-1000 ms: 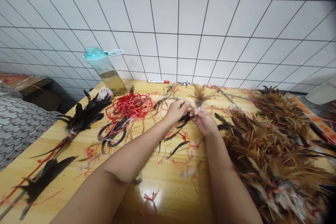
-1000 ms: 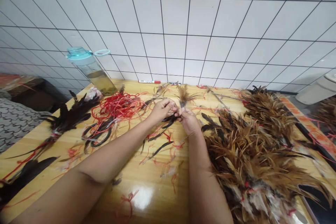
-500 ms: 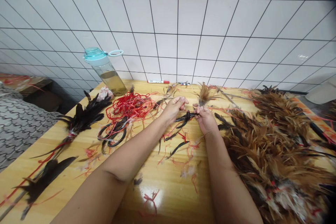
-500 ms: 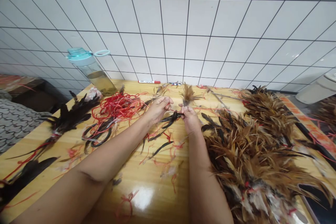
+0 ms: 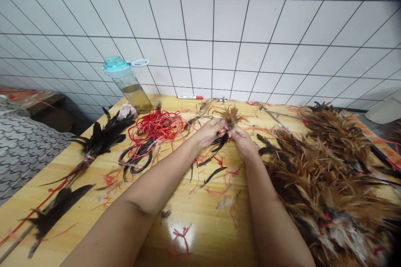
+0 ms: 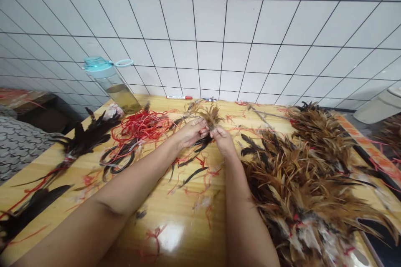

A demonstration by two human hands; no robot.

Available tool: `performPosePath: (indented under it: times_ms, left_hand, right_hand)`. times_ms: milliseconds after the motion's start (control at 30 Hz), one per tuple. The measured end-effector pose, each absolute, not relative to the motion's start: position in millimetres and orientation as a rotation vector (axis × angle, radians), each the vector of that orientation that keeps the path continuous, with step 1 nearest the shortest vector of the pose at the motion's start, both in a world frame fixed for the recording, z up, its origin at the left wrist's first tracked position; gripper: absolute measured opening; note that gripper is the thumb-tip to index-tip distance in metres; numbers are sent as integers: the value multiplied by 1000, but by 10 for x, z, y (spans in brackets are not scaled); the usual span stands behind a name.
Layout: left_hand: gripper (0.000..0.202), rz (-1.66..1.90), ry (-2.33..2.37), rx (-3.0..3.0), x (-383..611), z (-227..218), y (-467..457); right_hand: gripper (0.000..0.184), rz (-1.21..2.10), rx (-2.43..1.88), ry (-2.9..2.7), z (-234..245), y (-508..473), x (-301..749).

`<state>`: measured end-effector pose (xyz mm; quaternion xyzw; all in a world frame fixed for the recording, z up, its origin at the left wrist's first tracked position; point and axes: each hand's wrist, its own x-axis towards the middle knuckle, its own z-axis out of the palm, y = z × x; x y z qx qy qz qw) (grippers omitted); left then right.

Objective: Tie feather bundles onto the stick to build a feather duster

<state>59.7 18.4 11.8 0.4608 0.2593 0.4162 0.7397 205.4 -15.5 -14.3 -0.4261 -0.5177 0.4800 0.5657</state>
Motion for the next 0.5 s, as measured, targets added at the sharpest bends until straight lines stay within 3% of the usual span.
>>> performPosePath:
  times_ms: [500]
  left_hand:
    - [39,1129,849,1265,514,69,317]
  right_hand:
    - [37,959,-1112,-926,-188,-93,2131]
